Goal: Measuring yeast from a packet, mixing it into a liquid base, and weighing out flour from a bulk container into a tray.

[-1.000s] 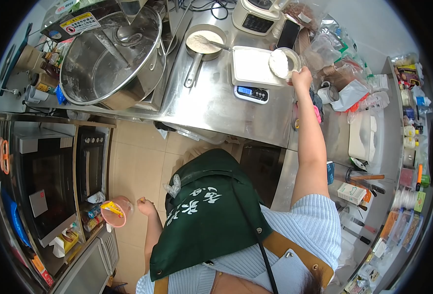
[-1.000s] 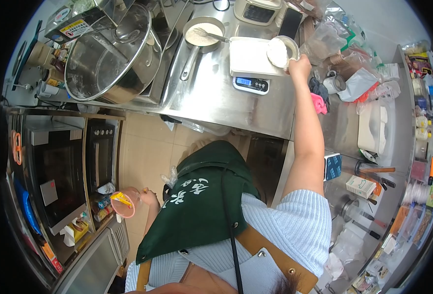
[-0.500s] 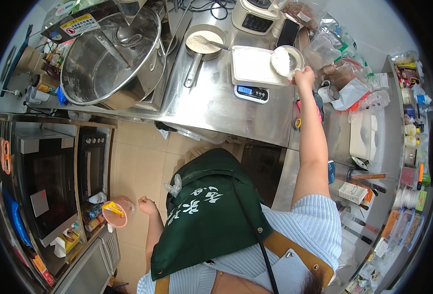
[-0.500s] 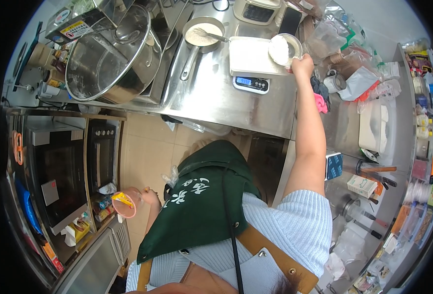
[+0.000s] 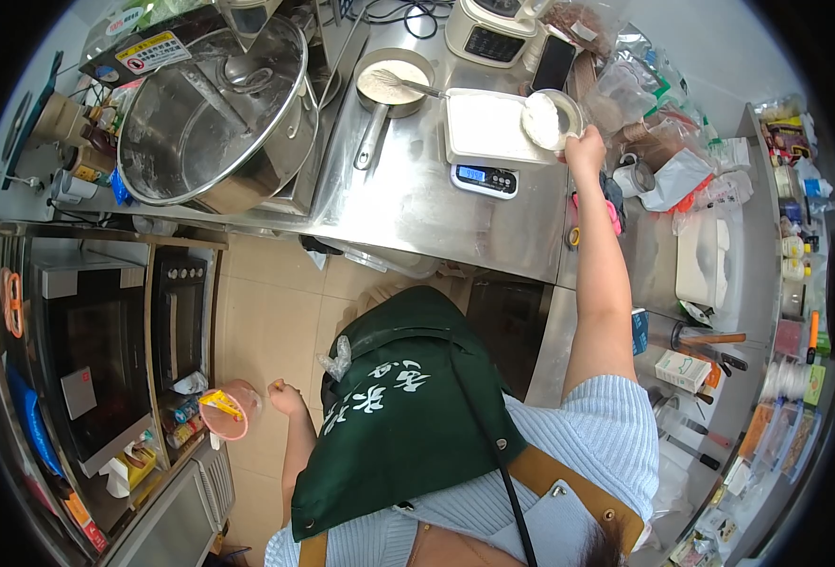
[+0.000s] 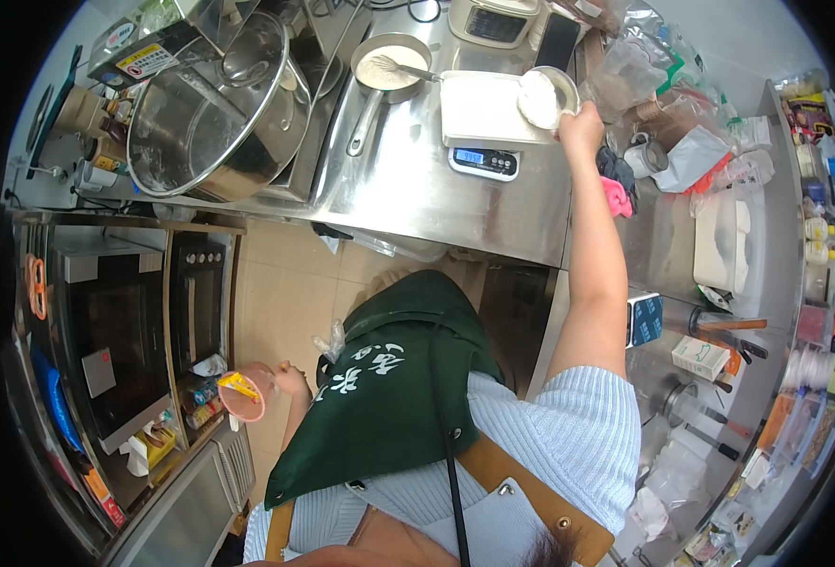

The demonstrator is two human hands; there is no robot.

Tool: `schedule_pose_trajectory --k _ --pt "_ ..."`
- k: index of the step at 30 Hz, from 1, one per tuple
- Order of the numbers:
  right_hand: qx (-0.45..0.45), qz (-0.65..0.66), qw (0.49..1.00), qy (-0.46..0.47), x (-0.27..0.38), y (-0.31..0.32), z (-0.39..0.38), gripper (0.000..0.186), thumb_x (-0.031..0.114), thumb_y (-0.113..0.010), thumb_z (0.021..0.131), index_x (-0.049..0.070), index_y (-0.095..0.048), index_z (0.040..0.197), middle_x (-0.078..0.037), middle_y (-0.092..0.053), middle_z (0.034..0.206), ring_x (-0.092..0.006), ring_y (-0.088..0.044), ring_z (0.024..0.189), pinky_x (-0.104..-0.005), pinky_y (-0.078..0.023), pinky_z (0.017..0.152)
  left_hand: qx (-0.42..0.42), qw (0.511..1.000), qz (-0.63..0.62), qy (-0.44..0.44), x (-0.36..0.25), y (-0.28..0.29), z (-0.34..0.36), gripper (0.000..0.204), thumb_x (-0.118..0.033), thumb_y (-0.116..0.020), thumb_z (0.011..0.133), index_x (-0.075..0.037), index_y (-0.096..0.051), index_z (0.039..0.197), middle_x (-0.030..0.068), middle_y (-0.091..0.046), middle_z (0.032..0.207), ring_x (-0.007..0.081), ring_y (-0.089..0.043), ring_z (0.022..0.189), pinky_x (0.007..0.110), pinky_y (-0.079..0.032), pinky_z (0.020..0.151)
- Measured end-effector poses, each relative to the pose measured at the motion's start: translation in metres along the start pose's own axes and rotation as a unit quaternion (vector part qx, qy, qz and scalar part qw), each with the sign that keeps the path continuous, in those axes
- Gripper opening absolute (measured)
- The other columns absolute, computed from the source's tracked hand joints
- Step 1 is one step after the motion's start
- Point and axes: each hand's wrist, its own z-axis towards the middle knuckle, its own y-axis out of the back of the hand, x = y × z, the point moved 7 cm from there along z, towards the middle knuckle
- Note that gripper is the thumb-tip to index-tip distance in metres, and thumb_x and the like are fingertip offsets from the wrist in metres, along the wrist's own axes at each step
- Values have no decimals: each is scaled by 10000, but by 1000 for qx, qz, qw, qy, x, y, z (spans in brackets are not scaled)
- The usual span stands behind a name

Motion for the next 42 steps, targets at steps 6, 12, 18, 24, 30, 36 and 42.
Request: schedule_pose_trajectory --k 6,12,18,24,30,36,42 --pt "-5 10 998 -54 -3 4 -5 103 62 -482 673 -34 -475 709 -191 -563 584 -268 -597 490 -346 -476 489 6 1000 6 -5 1 0 3 77 -30 -445 757 -8 -515 778 101 -505 526 194 -502 401 314 -404 390" --pt "-13 14 997 -78 -10 5 -7 152 93 -500 663 -41 -506 734 -217 -568 599 -298 -601 535 -362 -474 579 2 1000 -3 -6 -1 1 2 74 -25 -445 757 -7 -514 778 98 -501 532 192 -498 401 317 -400 384" --pt "-31 20 996 -76 -10 10 -8 104 59 -490 666 -42 -477 687 -196 -567 594 -275 -596 487 -342 -481 469 5 1000 0 -12 -3 0 3 65 -23 -450 757 -5 -512 771 96 -498 528 191 -496 399 318 -399 386" --pt "-28 71 992 -99 -8 12 -6 103 39 -485 660 -57 -472 694 -208 -569 614 -275 -594 473 -344 -488 431 2 1000 -2 -11 -5 -1 3 64 -25 -451 756 -7 -512 759 94 -496 514 194 -499 399 311 -398 391" --pt "-25 106 989 -97 -2 12 -7 75 16 -472 667 -56 -458 684 -190 -564 610 -266 -593 460 -337 -484 378 5 1000 -5 -11 -10 -1 1 71 -36 -448 756 -9 -514 756 99 -499 503 197 -504 402 314 -403 401" --pt "-6 111 989 -96 7 10 -9 74 13 -474 671 -56 -459 695 -184 -560 612 -260 -595 463 -328 -490 386 9 1000 -5 -3 -16 -1 -1 78 -40 -439 764 -11 -512 767 103 -504 505 200 -508 404 314 -405 406" --pt "10 159 981 -110 -4 0 -1 63 4 -472 678 -52 -446 692 -167 -557 630 -257 -596 471 -322 -493 391 13 1000 -8 -3 -16 -2 1 83 -35 -432 765 -13 -510 783 101 -502 508 194 -503 402 311 -402 403"
